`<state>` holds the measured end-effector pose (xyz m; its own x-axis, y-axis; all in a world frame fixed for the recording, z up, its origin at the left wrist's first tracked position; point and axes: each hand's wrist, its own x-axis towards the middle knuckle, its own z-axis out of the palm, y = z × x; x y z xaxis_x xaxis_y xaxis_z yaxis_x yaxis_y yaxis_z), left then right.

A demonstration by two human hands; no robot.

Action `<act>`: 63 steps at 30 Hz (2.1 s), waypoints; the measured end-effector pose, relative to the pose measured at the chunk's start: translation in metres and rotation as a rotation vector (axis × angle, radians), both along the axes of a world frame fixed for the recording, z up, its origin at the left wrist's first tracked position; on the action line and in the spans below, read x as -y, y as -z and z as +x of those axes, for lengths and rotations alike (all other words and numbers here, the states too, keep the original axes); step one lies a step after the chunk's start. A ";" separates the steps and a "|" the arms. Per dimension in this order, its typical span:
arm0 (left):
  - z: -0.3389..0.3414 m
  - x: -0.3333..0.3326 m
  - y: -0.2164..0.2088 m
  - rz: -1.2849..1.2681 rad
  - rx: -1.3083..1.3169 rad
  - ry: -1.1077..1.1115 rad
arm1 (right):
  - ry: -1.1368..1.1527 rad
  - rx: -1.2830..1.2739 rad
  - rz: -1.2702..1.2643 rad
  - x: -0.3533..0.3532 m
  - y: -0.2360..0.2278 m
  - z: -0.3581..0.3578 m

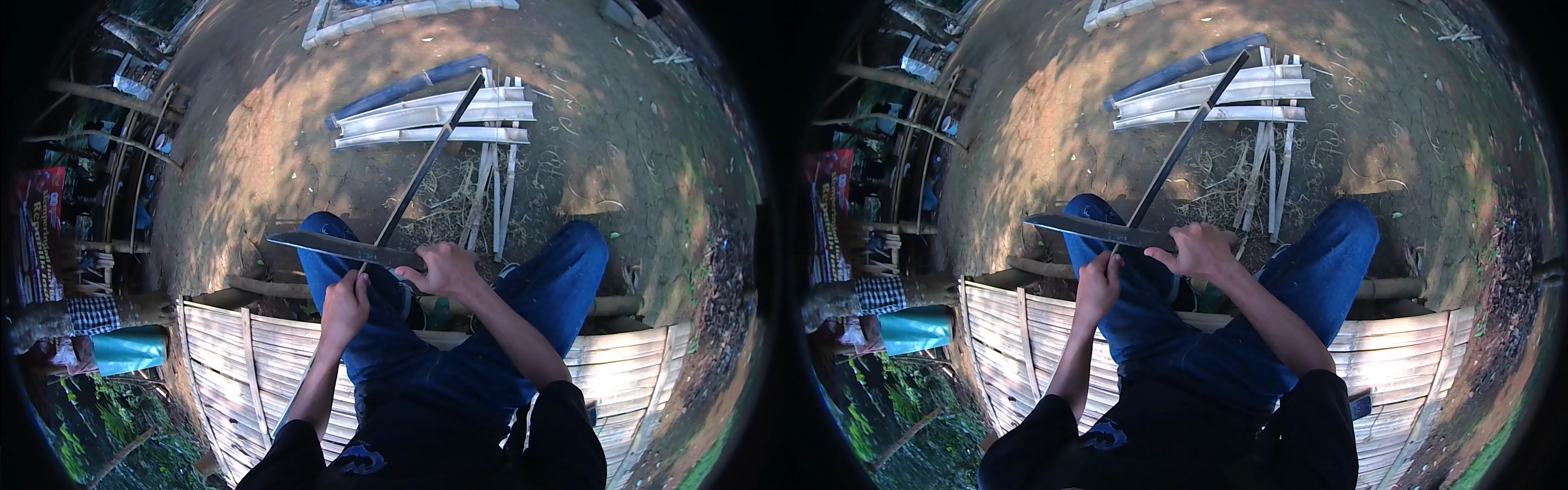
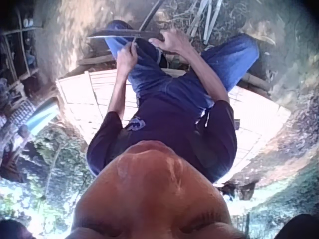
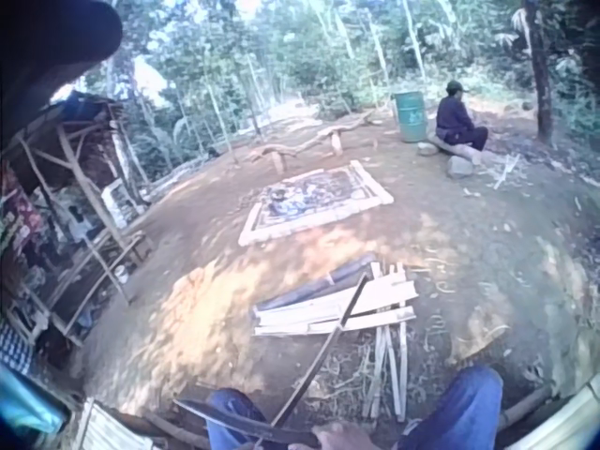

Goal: The person uses a large knife to scrape and shape a long, thin strip of wood while sitting on a bamboo bench.

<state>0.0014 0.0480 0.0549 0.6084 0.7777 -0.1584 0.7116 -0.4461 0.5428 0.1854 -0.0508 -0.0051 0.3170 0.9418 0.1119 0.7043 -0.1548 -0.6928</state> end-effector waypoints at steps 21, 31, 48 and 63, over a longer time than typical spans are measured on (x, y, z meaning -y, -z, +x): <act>0.019 0.029 -0.002 0.056 -0.075 -0.032 | -0.023 -0.037 0.050 0.000 0.005 -0.013; 0.009 0.016 0.002 0.113 0.025 -0.025 | 0.065 0.085 0.062 -0.003 0.025 -0.001; -0.042 0.010 -0.030 0.161 0.083 -0.065 | 0.856 -0.157 -0.194 0.004 0.082 0.155; 0.017 0.023 -0.008 -0.078 0.121 -0.004 | 0.131 -0.146 0.252 0.002 0.001 0.011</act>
<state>0.0180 0.0248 0.0630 0.6238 0.7682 -0.1439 0.6405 -0.3970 0.6574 0.1961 -0.0533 -0.0062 0.4635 0.8404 0.2809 0.5801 -0.0482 -0.8131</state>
